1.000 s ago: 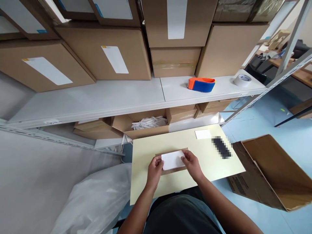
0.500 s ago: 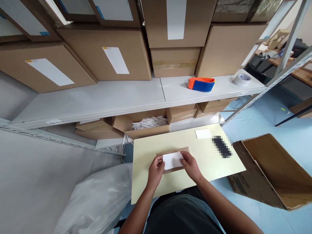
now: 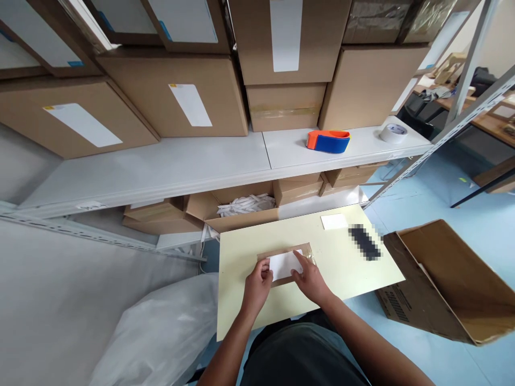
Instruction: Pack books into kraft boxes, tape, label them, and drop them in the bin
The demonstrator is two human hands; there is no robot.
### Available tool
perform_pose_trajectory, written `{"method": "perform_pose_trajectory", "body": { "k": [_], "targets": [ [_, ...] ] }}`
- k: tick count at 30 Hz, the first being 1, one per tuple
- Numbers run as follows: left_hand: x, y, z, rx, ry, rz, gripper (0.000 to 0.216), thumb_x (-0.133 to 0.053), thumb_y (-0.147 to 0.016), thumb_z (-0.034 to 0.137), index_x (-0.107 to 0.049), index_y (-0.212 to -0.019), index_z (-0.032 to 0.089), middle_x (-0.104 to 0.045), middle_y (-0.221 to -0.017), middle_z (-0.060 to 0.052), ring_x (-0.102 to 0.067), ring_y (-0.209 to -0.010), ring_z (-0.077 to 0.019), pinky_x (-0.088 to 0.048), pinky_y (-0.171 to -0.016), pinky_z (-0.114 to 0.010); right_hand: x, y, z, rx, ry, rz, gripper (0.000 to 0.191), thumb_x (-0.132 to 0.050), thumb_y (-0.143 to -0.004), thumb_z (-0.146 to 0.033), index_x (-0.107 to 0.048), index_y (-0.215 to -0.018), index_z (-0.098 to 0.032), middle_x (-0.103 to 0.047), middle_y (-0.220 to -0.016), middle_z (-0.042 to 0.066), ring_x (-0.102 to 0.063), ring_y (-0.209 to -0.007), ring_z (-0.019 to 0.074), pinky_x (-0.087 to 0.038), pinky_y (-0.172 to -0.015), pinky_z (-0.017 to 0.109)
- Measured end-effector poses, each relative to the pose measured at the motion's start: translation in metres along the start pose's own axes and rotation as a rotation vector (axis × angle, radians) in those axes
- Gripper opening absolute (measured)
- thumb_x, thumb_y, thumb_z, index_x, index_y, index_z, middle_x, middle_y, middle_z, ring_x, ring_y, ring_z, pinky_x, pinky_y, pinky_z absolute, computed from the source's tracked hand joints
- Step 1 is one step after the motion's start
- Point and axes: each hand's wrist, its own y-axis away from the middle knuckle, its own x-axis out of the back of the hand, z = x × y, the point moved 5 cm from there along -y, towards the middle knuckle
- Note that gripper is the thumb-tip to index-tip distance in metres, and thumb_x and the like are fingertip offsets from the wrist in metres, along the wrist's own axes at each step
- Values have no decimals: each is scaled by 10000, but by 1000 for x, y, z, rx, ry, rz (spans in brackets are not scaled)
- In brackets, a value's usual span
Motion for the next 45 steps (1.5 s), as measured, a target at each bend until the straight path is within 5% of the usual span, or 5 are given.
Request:
{"method": "perform_pose_trajectory", "body": {
  "k": [7,16,30,37,45],
  "targets": [
    [3,6,6,-26,-61,-29,353,-528,-877,329,-625,-1195,209,-762,-1072,-80,-738,-921,-207,-574,-834,-333,15,22,-11,273,267,179,626,-475,-928,-135,-369,-1544,-130,-554,-1449,200,-531,-1320,324,-520,-1052,552],
    [0,4,9,-99,-224,-67,353,-523,-918,261,-593,-1259,208,-759,-1144,-72,-747,-935,-187,-585,-855,-318,-35,45,-15,529,518,-115,741,-679,-901,-298,-383,-1540,-68,-373,-1614,208,-301,-1521,356,-348,-1212,566],
    [-60,39,23,-940,-859,89,687,-452,-963,201,-244,-1615,136,-533,-1518,-150,-472,-1423,-299,-377,-1170,-457,-2,39,5,456,374,-75,626,-596,-899,-193,-445,-1503,-125,-457,-1571,169,-314,-1520,287,-313,-1240,520],
    [-103,18,32,-886,-861,62,765,-471,-1003,388,-118,-1642,157,-351,-1635,-177,-353,-1495,-348,-299,-1203,-527,110,36,136,-131,327,253,475,-493,-958,-231,-524,-1428,-171,-596,-1380,184,-562,-1293,283,-484,-1080,473],
    [-122,2,34,-848,-932,45,770,-429,-1011,486,-133,-1642,160,-405,-1603,-193,-394,-1469,-354,-271,-1210,-541,190,-11,247,-699,497,0,521,-428,-1008,-312,-428,-1512,-181,-626,-1331,192,-658,-1136,291,-497,-877,387]
  ]
}}
